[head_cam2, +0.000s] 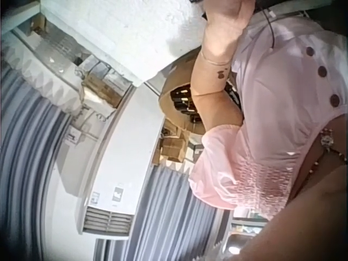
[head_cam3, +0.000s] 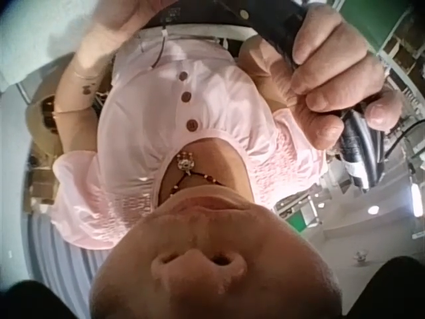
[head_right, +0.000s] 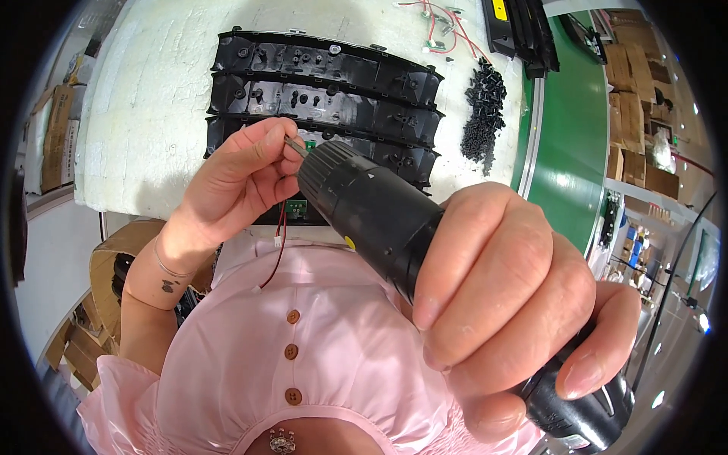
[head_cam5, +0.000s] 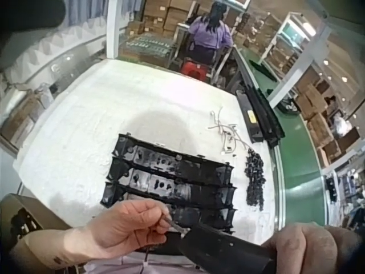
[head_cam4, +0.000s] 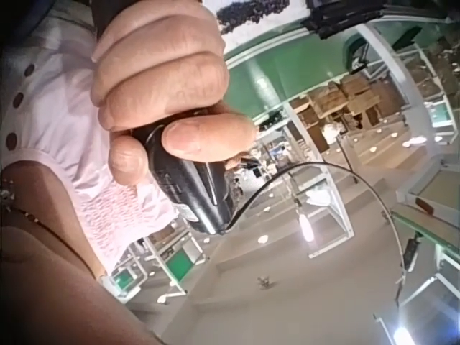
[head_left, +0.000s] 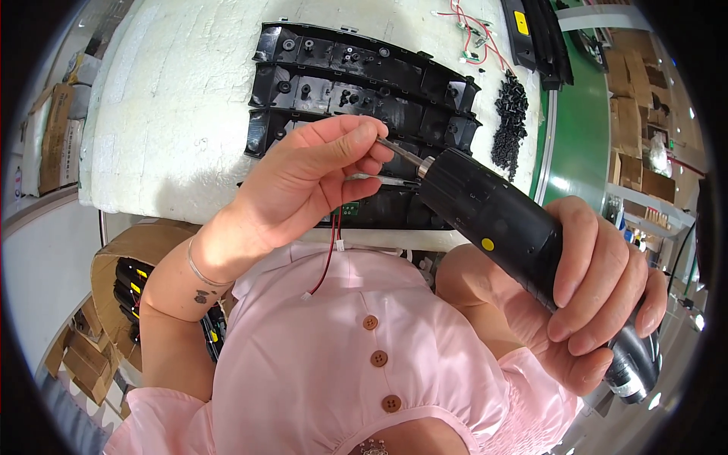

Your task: Assembling electronic components into plastic housings using an electric screwdriver.

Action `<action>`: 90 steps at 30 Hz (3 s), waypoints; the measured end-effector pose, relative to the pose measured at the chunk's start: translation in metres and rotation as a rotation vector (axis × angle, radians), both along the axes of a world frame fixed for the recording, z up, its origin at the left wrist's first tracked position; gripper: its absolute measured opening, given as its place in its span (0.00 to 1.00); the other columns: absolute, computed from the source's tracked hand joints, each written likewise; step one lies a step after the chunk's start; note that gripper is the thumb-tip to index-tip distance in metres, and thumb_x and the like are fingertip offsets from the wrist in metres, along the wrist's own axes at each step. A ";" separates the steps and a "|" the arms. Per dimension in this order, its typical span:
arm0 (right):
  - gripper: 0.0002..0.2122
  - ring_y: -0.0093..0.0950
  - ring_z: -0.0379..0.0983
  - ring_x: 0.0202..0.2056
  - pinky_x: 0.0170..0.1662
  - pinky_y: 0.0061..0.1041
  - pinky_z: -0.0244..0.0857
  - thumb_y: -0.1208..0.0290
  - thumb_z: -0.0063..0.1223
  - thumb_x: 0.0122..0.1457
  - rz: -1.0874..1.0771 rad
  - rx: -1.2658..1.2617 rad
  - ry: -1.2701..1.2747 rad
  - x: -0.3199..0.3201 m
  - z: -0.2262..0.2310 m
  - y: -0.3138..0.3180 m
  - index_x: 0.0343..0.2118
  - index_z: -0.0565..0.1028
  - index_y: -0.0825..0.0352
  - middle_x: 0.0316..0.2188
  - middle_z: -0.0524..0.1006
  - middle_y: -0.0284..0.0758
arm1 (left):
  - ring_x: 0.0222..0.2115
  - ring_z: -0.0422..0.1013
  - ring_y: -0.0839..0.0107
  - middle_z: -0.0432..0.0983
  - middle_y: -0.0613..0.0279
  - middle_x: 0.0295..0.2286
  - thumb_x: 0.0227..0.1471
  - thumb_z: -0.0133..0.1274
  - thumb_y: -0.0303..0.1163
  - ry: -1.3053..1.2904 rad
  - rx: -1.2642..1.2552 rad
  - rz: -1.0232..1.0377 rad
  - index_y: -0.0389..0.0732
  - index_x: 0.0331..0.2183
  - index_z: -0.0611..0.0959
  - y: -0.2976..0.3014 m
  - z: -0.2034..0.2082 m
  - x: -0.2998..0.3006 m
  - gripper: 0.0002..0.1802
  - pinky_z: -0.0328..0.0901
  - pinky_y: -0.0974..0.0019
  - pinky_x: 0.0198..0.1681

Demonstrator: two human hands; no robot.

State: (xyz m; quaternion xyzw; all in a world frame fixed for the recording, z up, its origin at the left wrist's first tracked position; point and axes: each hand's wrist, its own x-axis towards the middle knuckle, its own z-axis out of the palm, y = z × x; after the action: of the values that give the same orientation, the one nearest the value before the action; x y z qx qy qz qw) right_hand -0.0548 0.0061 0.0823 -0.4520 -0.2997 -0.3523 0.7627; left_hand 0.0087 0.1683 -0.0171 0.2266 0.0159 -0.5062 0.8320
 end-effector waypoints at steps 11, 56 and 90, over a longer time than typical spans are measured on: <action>0.15 0.10 0.67 0.16 0.22 0.07 0.61 0.80 0.61 0.42 -0.019 -0.004 -0.109 -0.014 -0.008 -0.002 0.32 0.68 0.60 0.14 0.71 0.19 | 0.29 0.68 0.87 0.74 0.75 0.27 0.57 0.49 0.40 0.021 -0.007 0.048 0.46 0.34 0.78 -0.005 -0.005 -0.008 0.09 0.66 0.80 0.31; 0.15 0.22 0.61 0.18 0.26 0.26 0.58 0.71 0.56 0.51 0.095 -0.686 0.389 0.021 -0.028 0.015 0.35 0.61 0.62 0.19 0.67 0.31 | 0.25 0.65 0.62 0.71 0.65 0.19 0.33 0.58 0.20 -1.820 0.801 0.230 0.43 0.28 0.72 0.008 -0.023 0.027 0.16 0.61 0.61 0.25; 0.13 0.14 0.63 0.18 0.28 0.17 0.54 0.70 0.52 0.47 -0.197 -0.251 0.320 -0.058 0.009 -0.066 0.38 0.68 0.63 0.18 0.67 0.22 | 0.36 0.69 0.59 0.75 0.63 0.27 0.37 0.61 0.26 -2.149 0.514 0.231 0.39 0.30 0.80 -0.071 0.036 0.003 0.12 0.65 0.62 0.38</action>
State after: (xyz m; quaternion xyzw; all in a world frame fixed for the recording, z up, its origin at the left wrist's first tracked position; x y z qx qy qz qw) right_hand -0.1131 -0.0597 0.0911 -0.6204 -0.1708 -0.3090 0.7003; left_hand 0.0122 0.0976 0.0191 0.7103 -0.5879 0.0526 0.3834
